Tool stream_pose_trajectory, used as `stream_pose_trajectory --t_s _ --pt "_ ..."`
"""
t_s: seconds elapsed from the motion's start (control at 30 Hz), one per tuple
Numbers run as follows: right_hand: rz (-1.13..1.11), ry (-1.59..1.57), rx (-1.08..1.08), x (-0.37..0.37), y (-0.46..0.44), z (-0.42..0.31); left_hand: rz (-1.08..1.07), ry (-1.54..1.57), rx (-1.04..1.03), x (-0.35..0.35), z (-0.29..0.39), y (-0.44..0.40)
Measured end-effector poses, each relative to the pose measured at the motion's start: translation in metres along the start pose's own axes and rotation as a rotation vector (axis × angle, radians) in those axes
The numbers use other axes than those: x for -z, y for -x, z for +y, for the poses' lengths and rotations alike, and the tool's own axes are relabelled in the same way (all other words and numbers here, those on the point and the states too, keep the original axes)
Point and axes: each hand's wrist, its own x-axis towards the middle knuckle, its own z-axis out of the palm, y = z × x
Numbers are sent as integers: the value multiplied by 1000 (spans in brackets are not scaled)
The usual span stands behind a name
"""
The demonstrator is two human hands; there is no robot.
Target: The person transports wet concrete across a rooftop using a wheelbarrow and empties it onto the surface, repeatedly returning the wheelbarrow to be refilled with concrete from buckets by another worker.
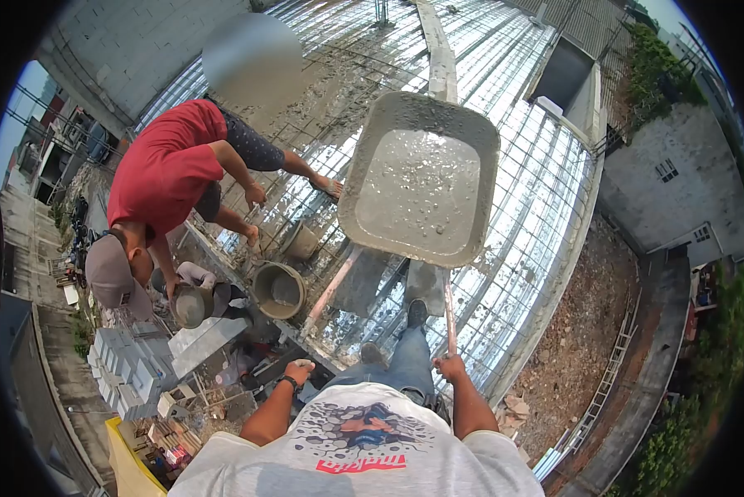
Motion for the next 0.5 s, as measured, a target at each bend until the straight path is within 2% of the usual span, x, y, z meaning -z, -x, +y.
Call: stream_pose_trajectory --t_s 0.2,0.3,0.5 --pt "-4 57 6 -2 3 -3 -40 77 91 4 10 5" --pt "-5 75 23 -2 6 -4 -25 23 23 -3 -10 -10" --pt "-9 138 27 -2 5 -4 -28 5 12 -4 -14 -15"
